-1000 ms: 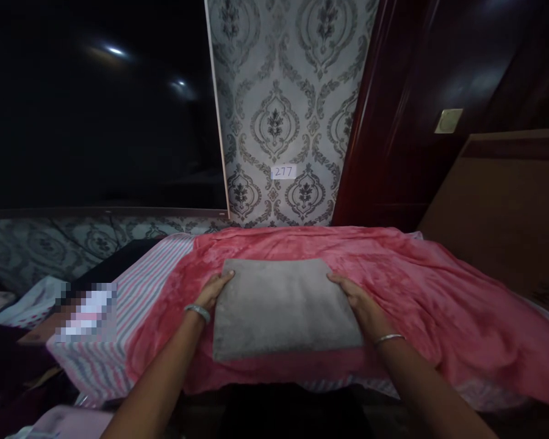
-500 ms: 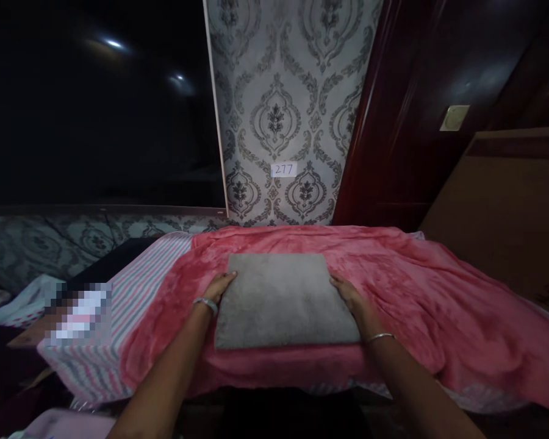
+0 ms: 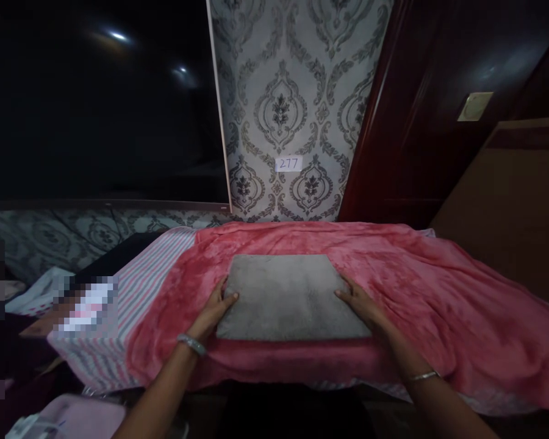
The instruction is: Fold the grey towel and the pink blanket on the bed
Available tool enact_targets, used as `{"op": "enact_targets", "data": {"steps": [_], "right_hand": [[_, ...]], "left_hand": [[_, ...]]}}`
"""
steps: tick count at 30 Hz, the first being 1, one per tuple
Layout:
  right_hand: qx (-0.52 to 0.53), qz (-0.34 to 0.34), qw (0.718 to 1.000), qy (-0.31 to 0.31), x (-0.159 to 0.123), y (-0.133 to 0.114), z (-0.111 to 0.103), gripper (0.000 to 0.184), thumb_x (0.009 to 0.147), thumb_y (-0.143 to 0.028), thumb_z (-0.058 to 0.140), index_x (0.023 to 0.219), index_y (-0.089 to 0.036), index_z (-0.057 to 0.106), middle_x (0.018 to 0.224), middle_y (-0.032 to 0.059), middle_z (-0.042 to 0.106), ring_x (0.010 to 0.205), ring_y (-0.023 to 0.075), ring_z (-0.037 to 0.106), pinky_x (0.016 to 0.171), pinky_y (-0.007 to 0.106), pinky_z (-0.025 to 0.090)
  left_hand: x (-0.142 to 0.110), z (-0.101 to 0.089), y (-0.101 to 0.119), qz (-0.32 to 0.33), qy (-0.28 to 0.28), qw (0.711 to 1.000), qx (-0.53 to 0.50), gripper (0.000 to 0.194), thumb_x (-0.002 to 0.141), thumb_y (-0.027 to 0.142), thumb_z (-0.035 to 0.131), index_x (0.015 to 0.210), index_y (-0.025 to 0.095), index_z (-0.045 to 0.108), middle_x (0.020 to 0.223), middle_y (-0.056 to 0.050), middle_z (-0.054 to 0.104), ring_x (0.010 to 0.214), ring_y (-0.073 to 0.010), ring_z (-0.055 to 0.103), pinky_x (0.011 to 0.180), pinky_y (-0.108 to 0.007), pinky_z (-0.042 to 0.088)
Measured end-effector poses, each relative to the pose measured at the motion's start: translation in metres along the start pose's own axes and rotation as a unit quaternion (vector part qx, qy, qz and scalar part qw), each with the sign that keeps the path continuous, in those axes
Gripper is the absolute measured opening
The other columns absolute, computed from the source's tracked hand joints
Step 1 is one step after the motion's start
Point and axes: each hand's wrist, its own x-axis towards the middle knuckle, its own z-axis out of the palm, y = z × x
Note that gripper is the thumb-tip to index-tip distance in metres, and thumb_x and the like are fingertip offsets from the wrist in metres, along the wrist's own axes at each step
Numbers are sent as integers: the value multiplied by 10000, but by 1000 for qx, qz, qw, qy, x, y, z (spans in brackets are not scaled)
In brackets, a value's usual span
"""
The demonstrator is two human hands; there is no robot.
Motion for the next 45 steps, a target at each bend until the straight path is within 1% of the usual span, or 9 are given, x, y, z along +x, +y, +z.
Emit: {"op": "enact_targets", "data": {"steps": [9, 13, 16, 18, 21, 24, 29, 38, 45], "right_hand": [[-144, -17, 989, 8, -8, 19, -4, 670, 813, -355, 518, 1446, -134, 492, 1148, 132, 724, 1058, 279, 682, 934, 447, 544], [-342, -71, 934, 81, -15, 3, 9, 595, 853, -295, 509, 1419, -116, 536, 1280, 184, 661, 1162, 306, 633, 1018, 467, 486], [-407, -182, 891, 90, -28, -28, 54, 559, 903, -279, 485, 1437, -123, 534, 1451, 188, 541, 1346, 308, 499, 1138, 476, 381], [-421, -223, 879, 27, -41, -49, 98, 585, 931, -265, 455, 1498, -123, 465, 1536, 167, 458, 1427, 287, 409, 1182, 476, 325], [-433, -246, 864, -80, -57, -69, 159, 586, 981, -293, 414, 1551, -159, 393, 1613, 126, 344, 1503, 280, 275, 1219, 512, 238], [-439, -230, 857, -143, -64, -71, 182, 581, 1010, -343, 378, 1560, -158, 375, 1633, 111, 295, 1520, 266, 230, 1236, 520, 170], [-459, -154, 868, -115, -64, -55, 141, 655, 1006, -481, 392, 1580, -171, 334, 1657, 86, 202, 1542, 255, 152, 1247, 486, 122], [-523, -3, 852, 7, -78, -9, 48, 639, 1021, -425, 307, 1587, -128, 298, 1658, 84, 190, 1542, 237, 156, 1233, 474, 170], [-497, -60, 866, -11, -53, -37, 53, 602, 1018, -402, 303, 1561, -150, 374, 1636, 129, 281, 1529, 259, 210, 1217, 511, 188]], "left_hand": [[9, -16, -25, 11, 0, 995, 101, 980, 644, 523, 791, 1459, 108, 439, 1320, -205, 645, 1166, -350, 649, 963, -470, 546], [9, -21, -24, 123, 76, 950, 277, 828, 781, 442, 648, 1490, 88, 409, 1382, -205, 604, 1302, -345, 562, 1091, -527, 455], [3, -7, -15, 267, 104, 863, 416, 641, 880, 362, 536, 1480, 150, 455, 1472, -158, 547, 1387, -300, 486, 1167, -522, 381], [-4, 12, -14, 306, 75, 814, 488, 557, 936, 321, 455, 1465, 148, 484, 1482, -152, 542, 1391, -279, 487, 1180, -511, 372], [-15, 39, -22, 282, 41, 755, 590, 530, 961, 288, 414, 1454, 117, 504, 1521, -175, 495, 1438, -310, 428, 1189, -556, 337], [-21, 50, -31, 239, 13, 710, 662, 540, 974, 306, 409, 1471, 114, 496, 1568, -199, 416, 1474, -359, 356, 1179, -613, 308], [-19, 45, -34, 235, 6, 683, 691, 547, 998, 349, 374, 1501, 156, 469, 1591, -185, 377, 1474, -357, 357, 1167, -601, 329], [-19, 48, -32, 224, 6, 691, 687, 555, 988, 346, 396, 1501, 146, 466, 1598, -178, 369, 1481, -350, 346, 1181, -578, 321], [1, 40, -8, 205, -13, 733, 649, 524, 991, 318, 364, 1464, 146, 506, 1561, -159, 447, 1427, -296, 443, 1163, -503, 379]]}}
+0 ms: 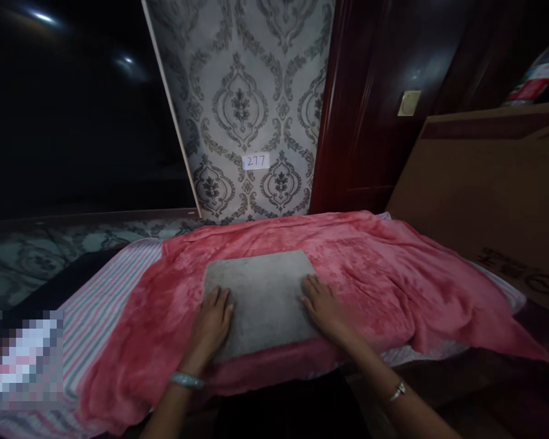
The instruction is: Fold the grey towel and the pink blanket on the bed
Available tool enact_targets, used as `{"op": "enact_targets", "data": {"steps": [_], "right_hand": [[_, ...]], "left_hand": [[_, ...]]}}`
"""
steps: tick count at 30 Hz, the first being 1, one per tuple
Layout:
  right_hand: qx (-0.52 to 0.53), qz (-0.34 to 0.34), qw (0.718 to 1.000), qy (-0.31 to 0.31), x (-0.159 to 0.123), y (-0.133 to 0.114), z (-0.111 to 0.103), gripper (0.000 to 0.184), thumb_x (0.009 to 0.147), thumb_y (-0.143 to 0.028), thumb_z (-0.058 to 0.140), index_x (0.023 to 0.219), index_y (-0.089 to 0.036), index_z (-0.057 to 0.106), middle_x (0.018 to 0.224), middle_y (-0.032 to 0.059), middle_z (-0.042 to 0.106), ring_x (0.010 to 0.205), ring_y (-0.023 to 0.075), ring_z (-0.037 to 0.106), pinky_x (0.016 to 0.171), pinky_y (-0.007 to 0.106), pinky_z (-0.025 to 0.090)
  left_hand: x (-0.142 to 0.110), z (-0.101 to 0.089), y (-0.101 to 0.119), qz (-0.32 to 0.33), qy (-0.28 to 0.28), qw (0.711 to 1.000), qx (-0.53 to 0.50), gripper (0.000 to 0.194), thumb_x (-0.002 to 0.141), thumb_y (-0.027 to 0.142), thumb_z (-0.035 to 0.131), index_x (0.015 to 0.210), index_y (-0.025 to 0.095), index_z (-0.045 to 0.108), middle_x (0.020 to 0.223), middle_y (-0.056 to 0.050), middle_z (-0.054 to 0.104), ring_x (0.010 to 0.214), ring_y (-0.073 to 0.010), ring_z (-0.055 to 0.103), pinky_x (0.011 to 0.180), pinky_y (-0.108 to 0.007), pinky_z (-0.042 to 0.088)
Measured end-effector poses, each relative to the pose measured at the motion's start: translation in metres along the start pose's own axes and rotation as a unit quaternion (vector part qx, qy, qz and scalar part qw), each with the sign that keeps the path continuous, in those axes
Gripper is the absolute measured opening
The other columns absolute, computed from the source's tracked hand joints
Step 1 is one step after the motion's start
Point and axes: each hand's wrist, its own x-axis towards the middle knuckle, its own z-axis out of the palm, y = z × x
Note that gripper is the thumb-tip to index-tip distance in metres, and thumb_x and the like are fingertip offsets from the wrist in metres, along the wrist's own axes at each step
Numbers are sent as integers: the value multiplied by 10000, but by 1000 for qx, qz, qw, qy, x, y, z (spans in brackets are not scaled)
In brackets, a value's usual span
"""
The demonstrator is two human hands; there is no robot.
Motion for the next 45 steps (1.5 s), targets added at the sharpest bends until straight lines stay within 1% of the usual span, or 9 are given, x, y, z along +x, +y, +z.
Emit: {"op": "enact_targets", "data": {"steps": [5, 10, 12, 15, 23, 28, 33, 40, 45], "right_hand": [[38, -141, 989, -26, 60, -77, -8, 622, 1015, -376, 339, 1596, -161, 280, 1660, 117, 221, 1535, 232, 185, 1222, 478, 189], [38, -221, 974, -35, 103, -118, 13, 583, 1033, -379, 322, 1576, -167, 326, 1649, 98, 267, 1521, 269, 215, 1219, 518, 169], [37, -231, 972, -35, 111, -114, 20, 571, 1039, -430, 319, 1563, -210, 361, 1635, 59, 315, 1515, 265, 228, 1227, 509, 147], [22, -193, 980, -34, 122, -90, 23, 594, 1032, -491, 323, 1555, -217, 382, 1619, 89, 348, 1502, 269, 261, 1216, 513, 167], [-40, 19, 999, 15, 135, 6, 16, 567, 1044, -429, 269, 1546, -196, 395, 1635, 110, 309, 1489, 295, 263, 1168, 544, 232], [-44, 64, 997, 18, 124, 32, 19, 576, 1052, -382, 220, 1583, -184, 323, 1633, 119, 311, 1474, 290, 307, 1171, 499, 249], [-43, 93, 994, 27, 118, 11, 8, 587, 1042, -407, 219, 1571, -191, 352, 1668, 125, 206, 1513, 349, 200, 1150, 620, 227], [-37, -121, 992, -20, 83, -57, 20, 626, 1026, -467, 300, 1602, -226, 267, 1674, 94, 187, 1539, 270, 149, 1202, 562, 149], [-38, -142, 989, -30, 67, -63, 30, 617, 1028, -487, 313, 1600, -258, 276, 1676, 73, 185, 1537, 274, 161, 1209, 551, 130]], "left_hand": [[52, -22, -8, -13, -13, 1000, 2, 541, 976, 265, 380, 1491, 113, 445, 1583, -171, 406, 1491, -277, 340, 1216, -513, 284], [77, -4, -5, -9, -36, 998, 52, 568, 994, 329, 358, 1514, 105, 412, 1607, -186, 355, 1517, -310, 275, 1206, -574, 256], [75, 8, -5, 0, -26, 997, 68, 566, 1004, 348, 331, 1513, 117, 418, 1601, -185, 367, 1511, -312, 288, 1193, -590, 269], [71, 17, -7, 0, -18, 997, 75, 565, 1006, 366, 328, 1512, 134, 426, 1596, -183, 379, 1503, -314, 308, 1179, -596, 292], [73, 16, -8, -16, -14, 998, 52, 563, 1003, 379, 355, 1513, 150, 426, 1602, -170, 378, 1501, -304, 314, 1170, -544, 331], [72, 15, -6, -31, -22, 999, 34, 580, 998, 394, 366, 1520, 147, 409, 1621, -173, 336, 1510, -306, 293, 1176, -552, 320], [68, 10, -4, -30, -27, 999, 22, 584, 992, 395, 376, 1529, 169, 397, 1627, -158, 333, 1512, -303, 289, 1181, -551, 313], [68, 6, -4, -23, -37, 999, 13, 588, 993, 398, 368, 1542, 189, 381, 1631, -138, 329, 1526, -305, 253, 1199, -574, 267], [54, -2, -4, -24, -57, 998, 8, 653, 975, 435, 431, 1567, 177, 328, 1659, -157, 238, 1545, -329, 176, 1209, -619, 208]]}}
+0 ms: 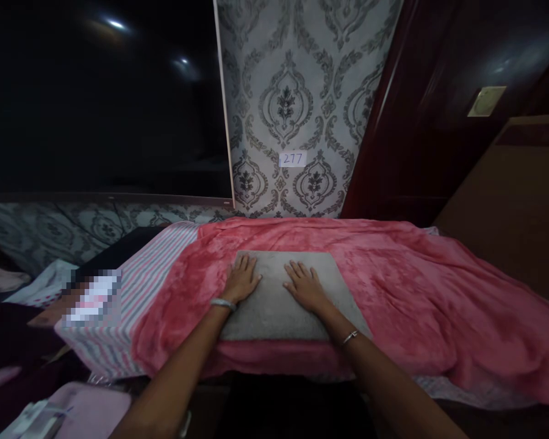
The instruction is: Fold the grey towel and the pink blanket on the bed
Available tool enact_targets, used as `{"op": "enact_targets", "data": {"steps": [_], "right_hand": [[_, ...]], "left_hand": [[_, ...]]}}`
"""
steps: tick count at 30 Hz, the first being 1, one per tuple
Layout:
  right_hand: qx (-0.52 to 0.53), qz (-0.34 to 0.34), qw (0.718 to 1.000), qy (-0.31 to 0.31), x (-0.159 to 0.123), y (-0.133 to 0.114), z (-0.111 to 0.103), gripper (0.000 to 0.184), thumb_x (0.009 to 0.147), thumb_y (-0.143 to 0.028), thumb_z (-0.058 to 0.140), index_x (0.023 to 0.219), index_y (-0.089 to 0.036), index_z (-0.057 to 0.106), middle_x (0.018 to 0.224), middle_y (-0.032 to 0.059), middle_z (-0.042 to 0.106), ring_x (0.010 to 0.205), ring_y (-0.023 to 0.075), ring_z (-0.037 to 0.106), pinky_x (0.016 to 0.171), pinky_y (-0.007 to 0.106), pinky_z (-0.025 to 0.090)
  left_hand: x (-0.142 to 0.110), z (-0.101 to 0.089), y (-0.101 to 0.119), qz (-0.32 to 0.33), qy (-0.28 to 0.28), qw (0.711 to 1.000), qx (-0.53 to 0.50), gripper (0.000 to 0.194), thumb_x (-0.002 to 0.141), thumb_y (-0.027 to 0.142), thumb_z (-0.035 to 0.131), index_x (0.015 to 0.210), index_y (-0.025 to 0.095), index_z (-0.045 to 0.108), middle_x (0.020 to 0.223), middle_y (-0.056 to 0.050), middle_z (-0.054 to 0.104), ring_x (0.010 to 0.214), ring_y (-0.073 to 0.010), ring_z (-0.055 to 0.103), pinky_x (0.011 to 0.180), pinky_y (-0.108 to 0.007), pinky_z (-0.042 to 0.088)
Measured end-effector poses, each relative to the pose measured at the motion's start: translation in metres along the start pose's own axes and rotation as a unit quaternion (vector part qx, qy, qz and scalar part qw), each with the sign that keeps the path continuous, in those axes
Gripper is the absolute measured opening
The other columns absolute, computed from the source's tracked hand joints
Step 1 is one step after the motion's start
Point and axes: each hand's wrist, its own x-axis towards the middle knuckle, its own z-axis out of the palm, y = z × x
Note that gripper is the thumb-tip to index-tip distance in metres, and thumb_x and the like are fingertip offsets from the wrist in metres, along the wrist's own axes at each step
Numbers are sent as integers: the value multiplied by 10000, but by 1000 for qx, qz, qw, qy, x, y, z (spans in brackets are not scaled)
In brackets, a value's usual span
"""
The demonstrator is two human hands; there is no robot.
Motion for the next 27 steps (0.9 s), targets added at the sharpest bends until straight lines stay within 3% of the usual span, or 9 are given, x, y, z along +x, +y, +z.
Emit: {"op": "enact_targets", "data": {"steps": [5, 8, 10, 14, 17, 27], "right_hand": [[2, 18, 1000, -21, 3, 0, -8, 611, 1029, -458, 318, 1598, -238, 281, 1675, 71, 178, 1540, 275, 152, 1208, 559, 143], [14, 13, 999, -27, 12, -18, -11, 612, 1025, -451, 324, 1594, -228, 292, 1672, 93, 180, 1540, 286, 149, 1198, 585, 152], [37, -35, 998, -27, 20, -37, -11, 622, 1022, -465, 332, 1598, -236, 280, 1675, 93, 167, 1544, 277, 134, 1202, 580, 152], [62, -175, 981, -60, 40, -73, -5, 621, 1021, -513, 344, 1595, -285, 284, 1672, 52, 195, 1546, 250, 130, 1223, 562, 125], [50, -223, 971, -67, 57, -78, -2, 606, 1023, -542, 342, 1586, -324, 297, 1667, 18, 217, 1544, 247, 136, 1231, 564, 94], [43, -98, 991, -77, 116, -58, 2, 643, 1020, -579, 306, 1589, -278, 306, 1645, 61, 292, 1509, 289, 250, 1212, 528, 176]], "left_hand": [[-77, 20, -1, 91, 76, 993, -7, 581, 976, 408, 454, 1510, 180, 439, 1592, -152, 400, 1500, -293, 322, 1222, -560, 244], [-126, 45, -2, 127, 157, 979, -7, 558, 970, 379, 473, 1504, 218, 453, 1566, -119, 453, 1468, -271, 383, 1199, -513, 319], [-144, 60, -2, 136, 202, 970, 11, 593, 954, 354, 502, 1527, 227, 417, 1561, -112, 461, 1454, -272, 404, 1187, -505, 336], [-153, 74, 1, 130, 284, 949, 47, 578, 935, 267, 511, 1507, 214, 452, 1527, -114, 505, 1422, -263, 447, 1155, -461, 364], [-152, 77, 2, 140, 318, 936, 52, 549, 922, 237, 518, 1470, 222, 504, 1502, -99, 536, 1403, -248, 468, 1132, -423, 384], [-153, 92, 1, 129, 343, 931, 3, 551, 887, 187, 535, 1435, 245, 546, 1470, -96, 569, 1412, -274, 451, 1109, -439, 390]]}}
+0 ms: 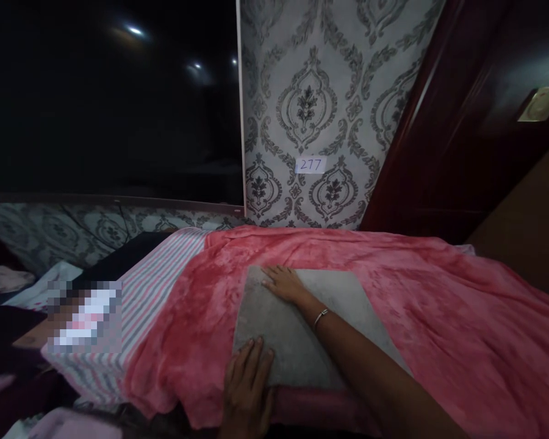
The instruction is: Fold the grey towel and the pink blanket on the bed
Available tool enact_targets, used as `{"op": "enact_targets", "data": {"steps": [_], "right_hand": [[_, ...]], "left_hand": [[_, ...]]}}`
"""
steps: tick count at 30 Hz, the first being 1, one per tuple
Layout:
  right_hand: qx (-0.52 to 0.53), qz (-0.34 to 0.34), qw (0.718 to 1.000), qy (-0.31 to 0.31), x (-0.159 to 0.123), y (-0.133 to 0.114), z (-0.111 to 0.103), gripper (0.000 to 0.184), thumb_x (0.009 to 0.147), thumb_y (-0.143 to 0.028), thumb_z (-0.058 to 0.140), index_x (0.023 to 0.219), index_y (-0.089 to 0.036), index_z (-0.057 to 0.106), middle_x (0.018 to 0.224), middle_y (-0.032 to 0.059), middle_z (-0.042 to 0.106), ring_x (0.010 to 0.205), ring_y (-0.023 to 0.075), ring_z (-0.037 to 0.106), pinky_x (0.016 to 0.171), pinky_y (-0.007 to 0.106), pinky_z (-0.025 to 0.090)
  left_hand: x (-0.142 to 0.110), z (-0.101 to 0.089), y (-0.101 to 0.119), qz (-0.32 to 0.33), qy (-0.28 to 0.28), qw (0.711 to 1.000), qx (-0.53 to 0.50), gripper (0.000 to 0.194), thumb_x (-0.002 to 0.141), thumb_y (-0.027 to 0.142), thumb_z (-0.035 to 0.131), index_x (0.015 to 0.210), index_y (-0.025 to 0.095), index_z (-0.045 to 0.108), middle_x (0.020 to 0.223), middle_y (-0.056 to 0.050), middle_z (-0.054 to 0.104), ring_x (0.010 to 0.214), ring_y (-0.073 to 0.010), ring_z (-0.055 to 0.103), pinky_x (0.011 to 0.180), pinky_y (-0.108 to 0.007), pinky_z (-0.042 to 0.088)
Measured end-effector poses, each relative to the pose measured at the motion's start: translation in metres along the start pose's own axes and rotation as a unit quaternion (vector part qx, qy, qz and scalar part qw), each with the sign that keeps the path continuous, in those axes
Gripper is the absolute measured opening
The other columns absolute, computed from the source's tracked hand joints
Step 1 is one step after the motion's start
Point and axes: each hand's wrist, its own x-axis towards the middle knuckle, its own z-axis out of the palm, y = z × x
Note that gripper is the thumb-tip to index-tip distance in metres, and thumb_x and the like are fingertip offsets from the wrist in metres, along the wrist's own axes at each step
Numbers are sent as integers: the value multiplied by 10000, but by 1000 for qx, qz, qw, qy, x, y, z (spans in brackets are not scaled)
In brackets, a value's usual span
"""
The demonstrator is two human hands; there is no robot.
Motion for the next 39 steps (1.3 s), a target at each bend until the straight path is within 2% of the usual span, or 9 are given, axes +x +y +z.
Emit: {"op": "enact_targets", "data": {"steps": [5, 10, 12, 16, 19, 24, 30, 33, 39], "right_hand": [[-13, 43, 999, 21, 10, 5, 2, 612, 1039, -535, 268, 1561, -235, 376, 1614, 83, 359, 1488, 274, 298, 1203, 509, 196], [-22, 47, 998, 39, 4, -1, -1, 612, 1049, -500, 274, 1589, -214, 301, 1654, 91, 258, 1522, 273, 214, 1213, 538, 158], [-26, 10, 999, 45, -5, -11, 1, 614, 1047, -504, 288, 1592, -220, 296, 1670, 96, 202, 1537, 282, 157, 1216, 562, 115], [-15, -158, 987, 21, -28, -36, 15, 633, 1029, -567, 317, 1589, -274, 303, 1674, 73, 194, 1548, 263, 109, 1226, 556, 73], [0, -201, 980, -4, -32, -46, 24, 637, 1026, -585, 308, 1586, -281, 313, 1666, 61, 224, 1546, 246, 125, 1234, 536, 69], [-4, -150, 989, -8, -1, -44, 21, 617, 1031, -550, 303, 1571, -257, 353, 1661, 65, 237, 1541, 241, 150, 1234, 521, 97], [4, -64, 998, -21, 37, -33, 12, 629, 1030, -490, 279, 1587, -199, 313, 1654, 89, 254, 1519, 239, 234, 1217, 485, 185], [16, -28, 999, -28, 46, -28, 11, 625, 1035, -473, 231, 1594, -199, 292, 1656, 81, 245, 1520, 231, 229, 1207, 495, 206], [2, -1, 1000, 11, 43, -31, 13, 630, 1040, -492, 217, 1596, -206, 287, 1660, 88, 233, 1526, 241, 209, 1211, 504, 164]], "left_hand": [[0, -1, 0, 4, 0, 1000, 8, 523, 883, 174, 546, 1402, 234, 574, 1458, -96, 579, 1410, -271, 448, 1121, -435, 374], [5, -6, 2, 13, 10, 1000, 6, 512, 880, 175, 557, 1390, 215, 575, 1461, -91, 576, 1405, -259, 443, 1114, -415, 374], [7, -8, 4, 3, 16, 1000, 1, 496, 886, 161, 543, 1377, 218, 582, 1448, -82, 588, 1395, -249, 454, 1115, -412, 371], [9, -9, 7, -3, 32, 999, -5, 470, 886, 166, 538, 1349, 216, 602, 1420, -83, 609, 1369, -244, 479, 1107, -398, 371], [7, -6, 5, 8, 30, 999, 5, 481, 879, 168, 546, 1355, 207, 599, 1420, -97, 606, 1372, -254, 475, 1099, -395, 376], [3, -2, 2, 12, 26, 1000, 8, 493, 872, 152, 545, 1360, 196, 591, 1427, -105, 601, 1393, -267, 457, 1121, -418, 353], [-2, 4, -1, 22, 27, 999, 1, 491, 871, 207, 539, 1359, 196, 590, 1425, -110, 605, 1397, -283, 457, 1093, -428, 380], [-4, 6, -1, 8, 29, 1000, 1, 488, 870, 196, 531, 1354, 200, 594, 1414, -110, 614, 1396, -284, 459, 1100, -437, 378], [-1, 4, 4, -4, 27, 1000, -6, 495, 873, 164, 535, 1362, 211, 592, 1441, -92, 594, 1395, -267, 453, 1116, -425, 358]]}}
